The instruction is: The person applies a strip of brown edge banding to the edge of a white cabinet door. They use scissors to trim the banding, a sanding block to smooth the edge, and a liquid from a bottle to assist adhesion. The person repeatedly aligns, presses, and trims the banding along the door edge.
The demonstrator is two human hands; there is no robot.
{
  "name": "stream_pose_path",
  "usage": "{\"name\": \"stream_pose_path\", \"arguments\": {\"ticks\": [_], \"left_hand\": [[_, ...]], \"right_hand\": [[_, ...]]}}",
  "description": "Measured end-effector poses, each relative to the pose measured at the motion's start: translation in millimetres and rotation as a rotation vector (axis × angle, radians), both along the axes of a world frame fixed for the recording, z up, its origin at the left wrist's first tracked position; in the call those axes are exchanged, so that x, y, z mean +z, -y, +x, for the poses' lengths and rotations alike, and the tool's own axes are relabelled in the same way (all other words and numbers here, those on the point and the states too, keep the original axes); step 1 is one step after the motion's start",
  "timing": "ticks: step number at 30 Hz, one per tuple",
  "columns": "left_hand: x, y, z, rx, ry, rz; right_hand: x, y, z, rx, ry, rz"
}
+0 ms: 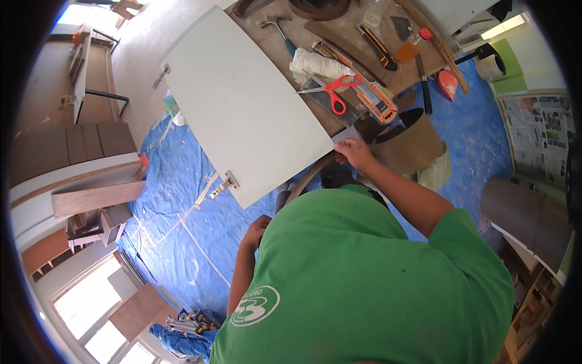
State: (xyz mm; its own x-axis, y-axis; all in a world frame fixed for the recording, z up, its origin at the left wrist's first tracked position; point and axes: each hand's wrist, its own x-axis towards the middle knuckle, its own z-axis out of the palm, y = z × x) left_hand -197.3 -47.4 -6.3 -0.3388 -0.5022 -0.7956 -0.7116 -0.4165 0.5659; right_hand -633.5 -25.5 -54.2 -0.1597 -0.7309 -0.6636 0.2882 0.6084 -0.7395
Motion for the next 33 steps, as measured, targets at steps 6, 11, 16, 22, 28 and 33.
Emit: {"name": "stream_pose_path", "arguments": {"ticks": [6,11,16,22,28,33], "left_hand": [[9,16,-32,-0.062,-0.11,-0.022],[32,26,-41,-0.266,0.0,-0.162],[56,28,-10,-0.355,0.032,-0.272],[128,49,-10,-0.272,0.047,-0.183],[166,75,2,-0.027,-0.056,-0.132],[165,100,-12,0.137,-0.084,-0.417]], "right_hand": [[-5,8,-6,0.007,0.009,-0.011],[0,6,-8,-0.015,-0.056,-0.061],[-7,-17,-41,0.219,-0.578,-0.012],[-5,-29,-56,0.3,-0.594,-0.143],[-8,-29,-57,0.431,-0.646,-0.233],[-9,-26,-54,0.41,-0.505,-0.184]]}}
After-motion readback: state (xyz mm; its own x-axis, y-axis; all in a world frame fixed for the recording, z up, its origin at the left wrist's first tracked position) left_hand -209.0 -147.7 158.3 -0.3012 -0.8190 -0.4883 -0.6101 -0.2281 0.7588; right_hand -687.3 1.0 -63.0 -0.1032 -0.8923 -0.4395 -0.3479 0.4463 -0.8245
